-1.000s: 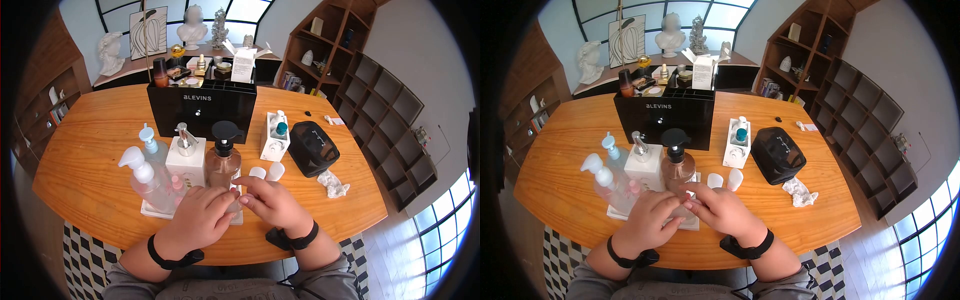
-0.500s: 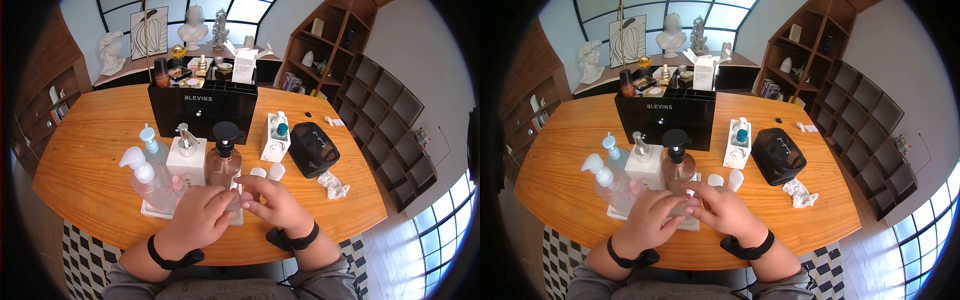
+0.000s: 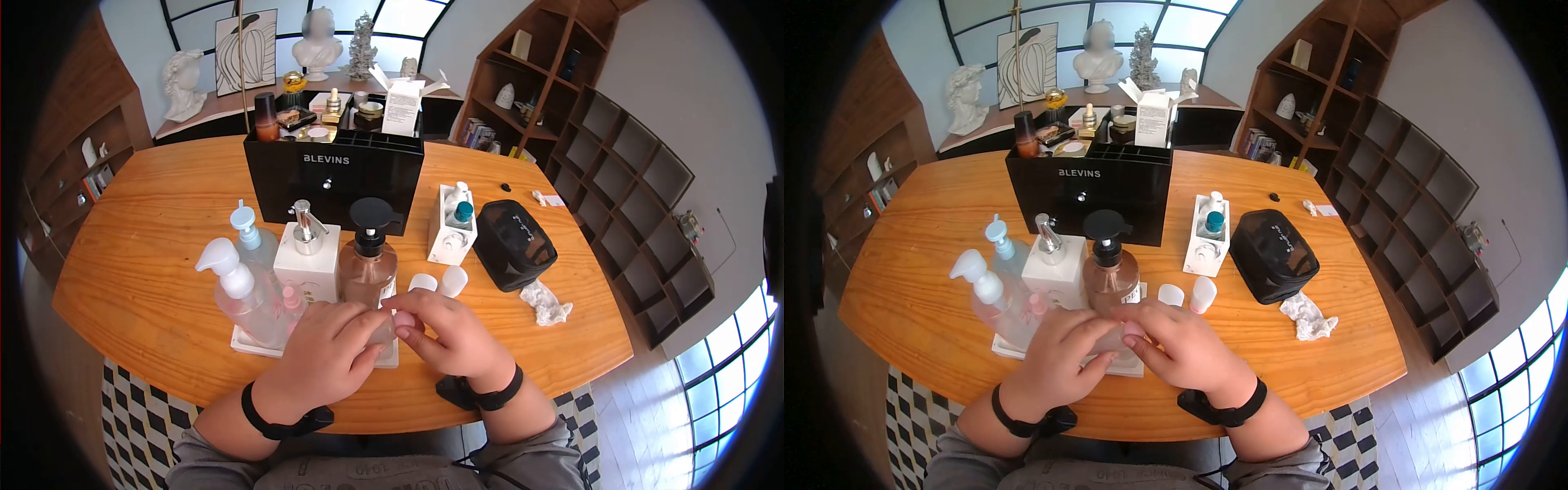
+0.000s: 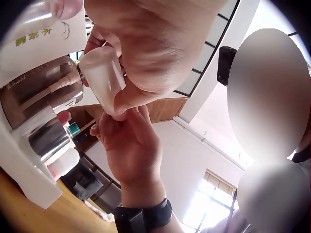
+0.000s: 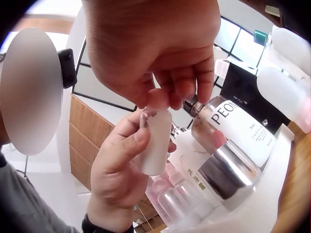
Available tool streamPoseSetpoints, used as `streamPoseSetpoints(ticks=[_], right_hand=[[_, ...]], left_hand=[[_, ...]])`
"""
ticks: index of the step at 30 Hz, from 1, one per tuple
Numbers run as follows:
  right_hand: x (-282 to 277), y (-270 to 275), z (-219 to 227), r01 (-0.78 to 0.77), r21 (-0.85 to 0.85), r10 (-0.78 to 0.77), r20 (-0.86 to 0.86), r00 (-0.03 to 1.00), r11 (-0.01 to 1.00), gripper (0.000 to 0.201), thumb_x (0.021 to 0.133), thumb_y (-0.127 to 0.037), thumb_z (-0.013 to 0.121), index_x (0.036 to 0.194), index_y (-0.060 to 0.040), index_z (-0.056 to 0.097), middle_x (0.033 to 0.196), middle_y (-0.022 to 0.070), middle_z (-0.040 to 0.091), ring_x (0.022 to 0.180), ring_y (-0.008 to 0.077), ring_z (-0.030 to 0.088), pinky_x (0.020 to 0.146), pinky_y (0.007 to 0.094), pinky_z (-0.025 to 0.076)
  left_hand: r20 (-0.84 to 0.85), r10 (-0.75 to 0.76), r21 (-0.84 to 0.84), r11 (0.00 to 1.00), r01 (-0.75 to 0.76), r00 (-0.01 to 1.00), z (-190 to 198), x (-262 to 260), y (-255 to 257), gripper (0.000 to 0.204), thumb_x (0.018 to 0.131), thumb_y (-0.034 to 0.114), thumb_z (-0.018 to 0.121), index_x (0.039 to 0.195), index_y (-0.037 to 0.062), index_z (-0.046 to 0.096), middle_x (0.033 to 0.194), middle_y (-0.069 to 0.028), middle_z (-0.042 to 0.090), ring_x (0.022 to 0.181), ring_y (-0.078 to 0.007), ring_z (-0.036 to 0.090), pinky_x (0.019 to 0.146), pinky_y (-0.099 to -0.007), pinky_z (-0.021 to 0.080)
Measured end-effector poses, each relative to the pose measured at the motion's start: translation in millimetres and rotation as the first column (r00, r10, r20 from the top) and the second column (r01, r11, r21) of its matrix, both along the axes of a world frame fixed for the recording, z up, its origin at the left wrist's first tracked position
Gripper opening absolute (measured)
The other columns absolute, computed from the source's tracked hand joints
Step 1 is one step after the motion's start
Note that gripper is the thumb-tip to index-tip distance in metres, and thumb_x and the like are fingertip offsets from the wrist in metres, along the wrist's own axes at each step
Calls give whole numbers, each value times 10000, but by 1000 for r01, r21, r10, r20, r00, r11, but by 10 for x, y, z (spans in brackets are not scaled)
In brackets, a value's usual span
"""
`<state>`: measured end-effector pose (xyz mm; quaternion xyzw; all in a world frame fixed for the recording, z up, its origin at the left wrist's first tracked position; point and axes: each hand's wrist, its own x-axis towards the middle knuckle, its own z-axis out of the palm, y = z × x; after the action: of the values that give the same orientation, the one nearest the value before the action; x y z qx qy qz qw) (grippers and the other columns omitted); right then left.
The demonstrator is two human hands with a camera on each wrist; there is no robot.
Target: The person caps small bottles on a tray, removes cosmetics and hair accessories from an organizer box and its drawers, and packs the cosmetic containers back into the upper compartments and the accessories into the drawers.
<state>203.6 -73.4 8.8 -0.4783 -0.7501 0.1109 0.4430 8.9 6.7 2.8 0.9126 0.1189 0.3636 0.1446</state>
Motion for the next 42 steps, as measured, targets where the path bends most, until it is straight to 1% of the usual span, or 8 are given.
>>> streamPoseSetpoints(ticks=[11,13,19,21,25,27,30,42], right_hand=[[-23,-42,54,47,-62,-45,22,999,997,273,844,-16,610,1114,-48,585,882,134,643,789,326,635,666,371,493],[-15,-5,28,58,61,-59,13,998,996,241,834,-25,637,1067,-44,582,817,130,636,728,309,631,626,354,487],[207,-155,205,405,34,-398,-127,909,914,189,788,-55,695,940,-32,586,676,109,588,575,257,586,536,316,456],[267,-157,230,468,42,-461,-111,880,883,152,775,-59,682,888,-37,582,650,111,576,556,257,581,530,315,457],[276,-176,276,590,-87,-578,131,805,802,134,774,-128,659,809,-61,549,616,123,569,582,305,597,530,357,464],[261,-166,256,641,-119,-578,333,745,758,138,797,-170,638,803,-67,546,635,130,587,622,321,612,551,390,476],[261,-149,214,675,-148,-569,426,703,723,120,817,-175,604,811,-69,548,657,131,604,655,321,623,581,404,488],[390,-123,32,659,-146,-515,510,689,738,135,833,-163,589,864,-42,537,766,171,633,719,358,626,629,425,493]], left_hand=[[12,11,110,994,-13,1000,41,6,-11,409,719,98,718,1109,52,605,965,-91,607,823,-274,577,745,-384,422],[13,33,170,985,-35,999,70,-3,0,380,737,115,701,1098,44,605,948,-76,602,821,-254,586,732,-380,414],[147,267,263,918,-298,953,217,-159,42,265,762,102,664,1018,46,629,949,-77,599,855,-255,584,768,-391,399],[150,440,326,823,-465,885,247,-200,13,242,754,80,653,993,47,627,945,-88,592,880,-260,577,809,-417,375],[-2,629,334,733,-593,777,255,-218,-46,214,734,83,663,941,43,626,966,-88,592,1034,-282,532,1000,-530,287],[-37,640,333,732,-594,768,235,-220,-27,209,733,84,664,935,42,629,968,-90,594,1068,-288,520,1029,-550,257],[-84,654,340,728,-595,752,201,-213,0,197,738,82,659,928,37,637,966,-97,600,1112,-298,510,1062,-577,220],[-90,623,340,753,-564,777,156,-199,52,223,690,15,614,909,37,649,907,-106,597,1116,-314,510,1068,-613,182]])
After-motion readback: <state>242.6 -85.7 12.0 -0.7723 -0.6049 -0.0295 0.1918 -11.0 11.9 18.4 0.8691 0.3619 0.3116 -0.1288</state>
